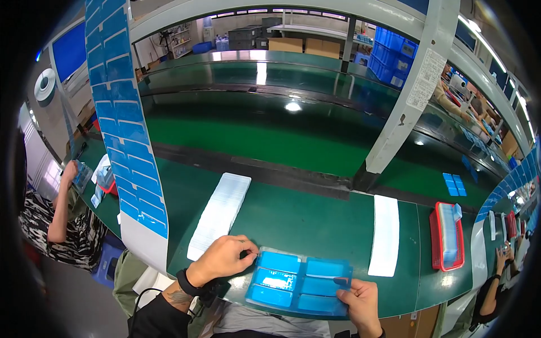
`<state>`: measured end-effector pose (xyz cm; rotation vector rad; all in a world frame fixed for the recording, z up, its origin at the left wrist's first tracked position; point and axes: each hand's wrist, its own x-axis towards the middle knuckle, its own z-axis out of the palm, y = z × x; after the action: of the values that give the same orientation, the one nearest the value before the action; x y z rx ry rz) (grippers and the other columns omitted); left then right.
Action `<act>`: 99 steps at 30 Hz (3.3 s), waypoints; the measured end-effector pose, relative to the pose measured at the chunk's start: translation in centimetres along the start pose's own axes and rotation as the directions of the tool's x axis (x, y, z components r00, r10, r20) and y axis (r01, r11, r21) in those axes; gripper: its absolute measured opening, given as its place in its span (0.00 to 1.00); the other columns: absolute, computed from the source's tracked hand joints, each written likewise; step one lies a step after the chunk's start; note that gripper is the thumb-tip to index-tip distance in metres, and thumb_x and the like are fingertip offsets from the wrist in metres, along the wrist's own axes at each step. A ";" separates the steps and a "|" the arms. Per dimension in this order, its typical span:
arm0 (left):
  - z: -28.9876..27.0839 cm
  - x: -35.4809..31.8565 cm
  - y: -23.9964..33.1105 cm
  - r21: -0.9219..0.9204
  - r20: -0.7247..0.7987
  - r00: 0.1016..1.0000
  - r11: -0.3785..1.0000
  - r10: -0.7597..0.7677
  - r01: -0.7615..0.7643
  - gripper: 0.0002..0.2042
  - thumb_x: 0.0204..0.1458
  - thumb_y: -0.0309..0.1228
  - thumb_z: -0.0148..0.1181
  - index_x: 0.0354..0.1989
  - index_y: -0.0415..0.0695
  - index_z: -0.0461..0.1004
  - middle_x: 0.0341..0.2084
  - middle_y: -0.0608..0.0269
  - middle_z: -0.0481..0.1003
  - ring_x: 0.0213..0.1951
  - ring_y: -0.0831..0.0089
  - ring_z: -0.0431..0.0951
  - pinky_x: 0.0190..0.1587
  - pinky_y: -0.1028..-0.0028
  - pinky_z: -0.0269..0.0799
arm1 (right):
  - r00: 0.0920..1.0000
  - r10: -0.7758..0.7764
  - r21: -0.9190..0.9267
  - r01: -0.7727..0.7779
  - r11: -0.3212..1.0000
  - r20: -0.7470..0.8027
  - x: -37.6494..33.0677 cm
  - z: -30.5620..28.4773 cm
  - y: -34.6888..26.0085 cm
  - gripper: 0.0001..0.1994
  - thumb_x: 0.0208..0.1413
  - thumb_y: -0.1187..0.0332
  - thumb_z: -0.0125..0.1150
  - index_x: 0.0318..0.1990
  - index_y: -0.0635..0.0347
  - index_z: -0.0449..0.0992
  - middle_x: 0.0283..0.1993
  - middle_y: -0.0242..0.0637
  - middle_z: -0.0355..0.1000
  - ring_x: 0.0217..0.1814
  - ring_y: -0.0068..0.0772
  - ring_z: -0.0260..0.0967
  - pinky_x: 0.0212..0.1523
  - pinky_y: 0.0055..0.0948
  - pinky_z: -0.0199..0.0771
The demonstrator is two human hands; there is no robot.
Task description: Applying white adhesive labels to blue plastic sheets on a factory assembly line.
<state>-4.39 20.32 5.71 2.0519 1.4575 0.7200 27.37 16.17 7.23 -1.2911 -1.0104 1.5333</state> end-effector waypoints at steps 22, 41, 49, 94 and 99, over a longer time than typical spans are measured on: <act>0.4 -3.6 1.8 -0.029 0.166 0.986 1.000 0.011 -0.007 0.06 0.47 0.30 0.60 0.30 0.42 0.80 0.27 0.58 0.77 0.30 0.58 0.78 0.34 0.66 0.75 | 0.999 -0.015 -0.051 0.017 0.999 0.039 0.2 -0.8 0.9 0.12 0.53 0.84 0.53 0.45 0.78 0.75 0.36 0.44 0.78 0.31 0.22 0.74 0.33 0.21 0.75; 2.2 -6.6 2.3 0.116 0.039 0.996 0.990 0.078 -0.082 0.01 0.40 0.27 0.62 0.21 0.46 0.77 0.19 0.65 0.75 0.24 0.64 0.77 0.28 0.68 0.74 | 0.996 0.070 -0.232 -0.055 0.971 0.057 0.3 -1.7 0.8 0.12 0.52 0.73 0.64 0.42 0.71 0.79 0.20 0.22 0.68 0.20 0.10 0.59 0.20 0.16 0.56; 3.4 -6.9 3.2 0.138 -0.117 0.993 0.990 0.031 -0.014 0.02 0.36 0.23 0.64 0.20 0.41 0.78 0.19 0.59 0.76 0.24 0.60 0.78 0.28 0.68 0.74 | 0.987 -0.147 -0.699 0.062 0.713 -0.062 1.4 -5.1 0.7 0.12 0.48 0.68 0.66 0.38 0.65 0.80 0.22 0.38 0.75 0.22 0.25 0.72 0.25 0.27 0.71; 4.5 -7.5 2.5 0.073 -0.213 0.977 0.997 -0.022 0.039 0.01 0.36 0.23 0.63 0.19 0.42 0.77 0.16 0.60 0.73 0.20 0.65 0.74 0.24 0.70 0.70 | 0.931 -0.356 -0.845 0.256 0.470 0.084 -3.3 -2.4 3.5 0.03 0.44 0.69 0.63 0.24 0.58 0.79 0.21 0.37 0.73 0.23 0.39 0.72 0.25 0.33 0.72; 3.5 -7.5 3.5 0.102 -0.172 0.985 0.994 -0.022 0.040 0.02 0.37 0.26 0.65 0.21 0.43 0.79 0.18 0.61 0.74 0.23 0.64 0.76 0.28 0.68 0.72 | 0.958 -0.242 -0.917 0.230 0.326 0.154 -3.9 -5.0 3.3 0.07 0.39 0.64 0.67 0.24 0.56 0.79 0.22 0.33 0.73 0.25 0.37 0.73 0.26 0.31 0.74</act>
<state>-1.75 11.79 4.66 2.0839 1.6511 0.8404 32.26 11.75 4.57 -1.7502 -2.1483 0.5963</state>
